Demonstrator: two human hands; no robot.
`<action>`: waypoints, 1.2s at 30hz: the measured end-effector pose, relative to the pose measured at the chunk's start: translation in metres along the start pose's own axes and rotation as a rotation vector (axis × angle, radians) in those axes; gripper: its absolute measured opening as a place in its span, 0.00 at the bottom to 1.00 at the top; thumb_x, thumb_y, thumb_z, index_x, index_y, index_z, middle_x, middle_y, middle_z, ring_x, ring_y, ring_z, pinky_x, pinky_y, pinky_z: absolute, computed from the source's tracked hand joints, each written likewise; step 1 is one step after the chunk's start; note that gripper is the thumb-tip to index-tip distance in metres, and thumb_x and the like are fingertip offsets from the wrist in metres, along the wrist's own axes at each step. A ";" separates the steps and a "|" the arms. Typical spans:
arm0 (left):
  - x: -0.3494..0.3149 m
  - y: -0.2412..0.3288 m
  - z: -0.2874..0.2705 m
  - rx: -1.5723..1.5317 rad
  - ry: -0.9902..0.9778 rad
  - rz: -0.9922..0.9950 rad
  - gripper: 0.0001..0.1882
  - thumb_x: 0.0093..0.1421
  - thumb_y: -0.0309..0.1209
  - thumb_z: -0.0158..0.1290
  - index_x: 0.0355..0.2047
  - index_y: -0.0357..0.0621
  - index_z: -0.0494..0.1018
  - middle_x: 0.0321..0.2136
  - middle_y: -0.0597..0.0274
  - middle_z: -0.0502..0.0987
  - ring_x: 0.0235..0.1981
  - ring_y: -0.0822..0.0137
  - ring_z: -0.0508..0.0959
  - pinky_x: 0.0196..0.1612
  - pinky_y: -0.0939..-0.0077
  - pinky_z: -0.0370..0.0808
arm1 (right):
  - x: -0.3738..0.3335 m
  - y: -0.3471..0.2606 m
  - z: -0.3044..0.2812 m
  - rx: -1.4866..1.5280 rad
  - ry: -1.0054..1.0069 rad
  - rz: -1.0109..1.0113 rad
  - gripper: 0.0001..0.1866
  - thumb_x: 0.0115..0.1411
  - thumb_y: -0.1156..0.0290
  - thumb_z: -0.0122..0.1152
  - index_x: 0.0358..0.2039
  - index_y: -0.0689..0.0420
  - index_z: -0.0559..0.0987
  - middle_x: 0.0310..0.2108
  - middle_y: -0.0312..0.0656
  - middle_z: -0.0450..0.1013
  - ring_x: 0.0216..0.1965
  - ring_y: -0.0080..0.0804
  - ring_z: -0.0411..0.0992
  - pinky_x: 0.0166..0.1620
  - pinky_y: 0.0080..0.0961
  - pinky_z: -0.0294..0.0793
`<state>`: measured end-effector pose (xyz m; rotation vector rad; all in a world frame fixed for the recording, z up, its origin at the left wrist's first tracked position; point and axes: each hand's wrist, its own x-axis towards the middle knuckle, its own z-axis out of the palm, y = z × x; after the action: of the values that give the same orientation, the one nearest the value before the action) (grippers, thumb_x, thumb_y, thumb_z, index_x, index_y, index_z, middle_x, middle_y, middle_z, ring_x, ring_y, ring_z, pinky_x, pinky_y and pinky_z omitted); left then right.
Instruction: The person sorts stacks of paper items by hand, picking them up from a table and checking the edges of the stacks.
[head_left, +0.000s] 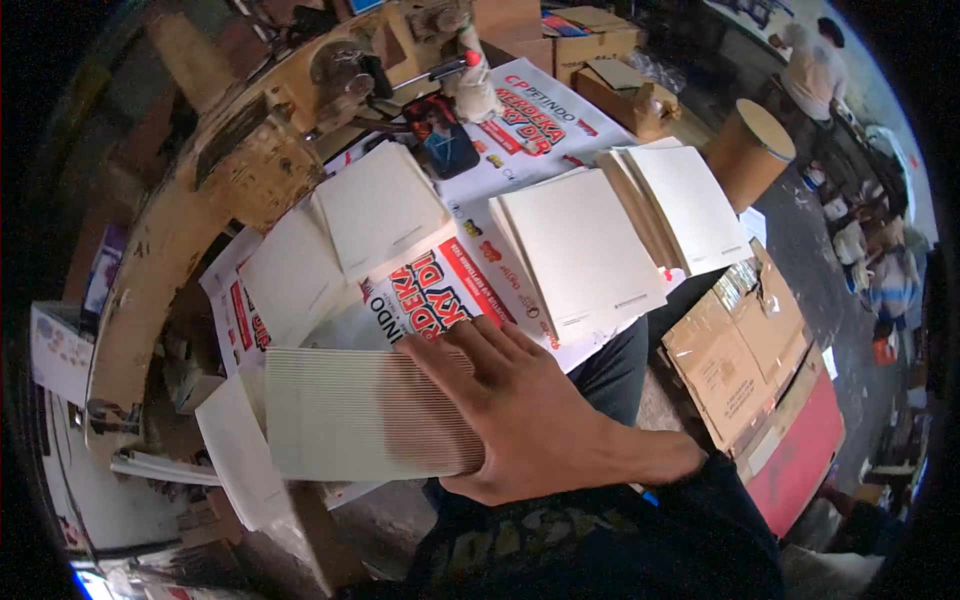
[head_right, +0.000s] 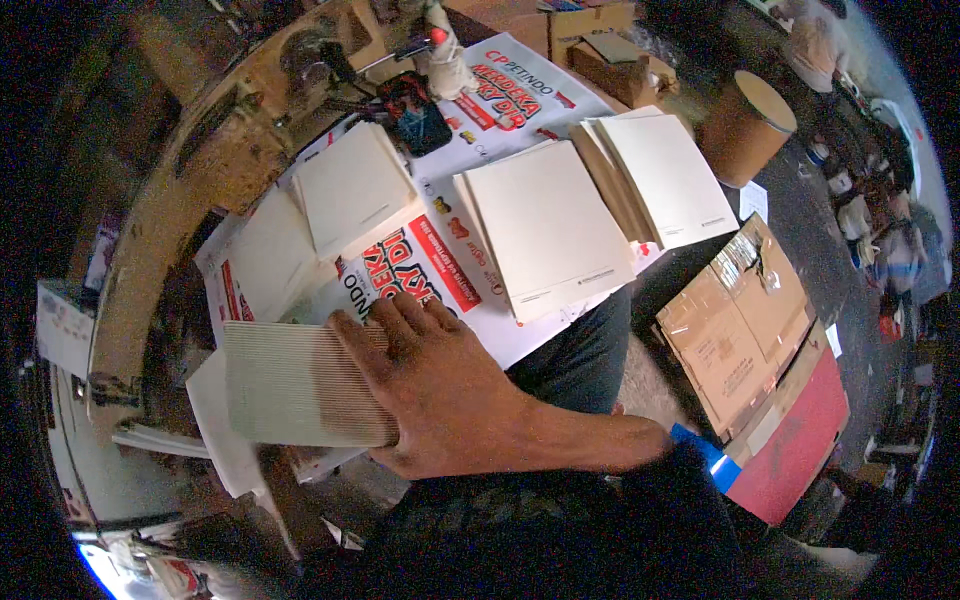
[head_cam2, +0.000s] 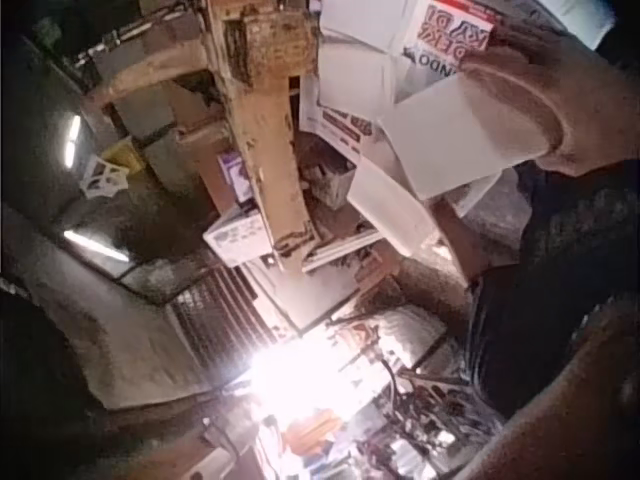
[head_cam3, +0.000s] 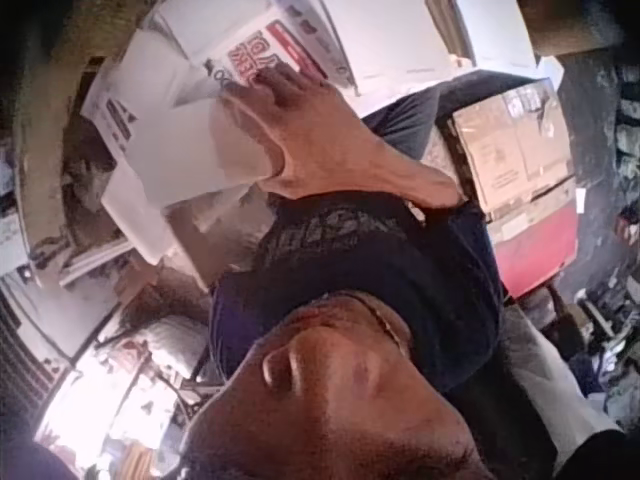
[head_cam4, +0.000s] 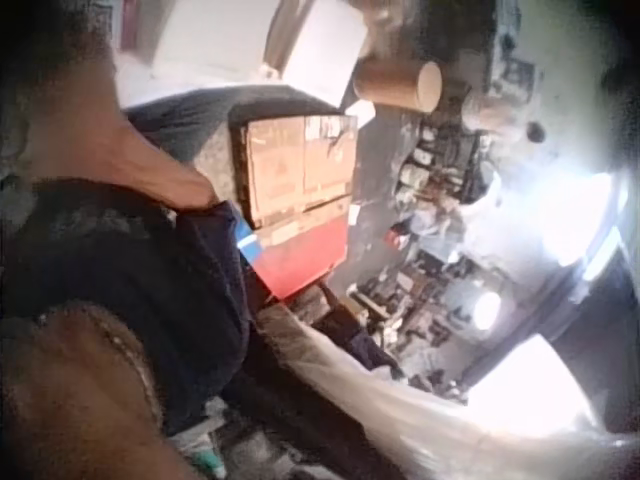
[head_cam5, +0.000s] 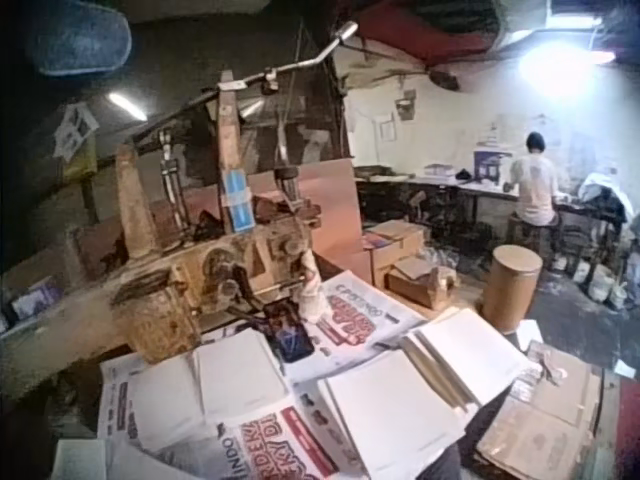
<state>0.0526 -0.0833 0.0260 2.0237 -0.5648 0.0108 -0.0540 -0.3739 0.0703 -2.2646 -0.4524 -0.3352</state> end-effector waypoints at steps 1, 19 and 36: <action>0.005 -0.018 0.016 -0.092 0.002 -0.011 0.57 0.44 0.59 0.64 0.67 0.40 0.53 0.65 0.46 0.57 0.65 0.49 0.58 0.67 0.42 0.51 | -0.001 -0.003 0.003 -0.180 0.019 0.024 0.56 0.38 0.57 0.74 0.63 0.67 0.56 0.47 0.58 0.64 0.50 0.54 0.66 0.52 0.47 0.68; 0.023 0.066 0.075 0.772 -0.496 0.372 0.48 0.42 0.33 0.62 0.66 0.48 0.58 0.57 0.56 0.64 0.65 0.55 0.59 0.71 0.46 0.43 | 0.084 0.164 -0.038 -0.154 0.134 0.018 0.15 0.61 0.64 0.59 0.46 0.55 0.71 0.53 0.50 0.70 0.61 0.52 0.62 0.63 0.44 0.57; 0.019 0.063 0.076 0.744 -0.469 0.327 0.37 0.49 0.31 0.57 0.62 0.50 0.65 0.56 0.58 0.66 0.64 0.56 0.61 0.71 0.45 0.45 | 0.146 0.351 -0.075 -0.547 0.190 0.277 0.27 0.59 0.57 0.58 0.50 0.66 0.71 0.44 0.61 0.74 0.48 0.55 0.73 0.52 0.47 0.72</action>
<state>0.0276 -0.1786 0.0440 2.6393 -1.3396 -0.0680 0.2191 -0.6191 -0.0557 -2.7432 0.0703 -0.5779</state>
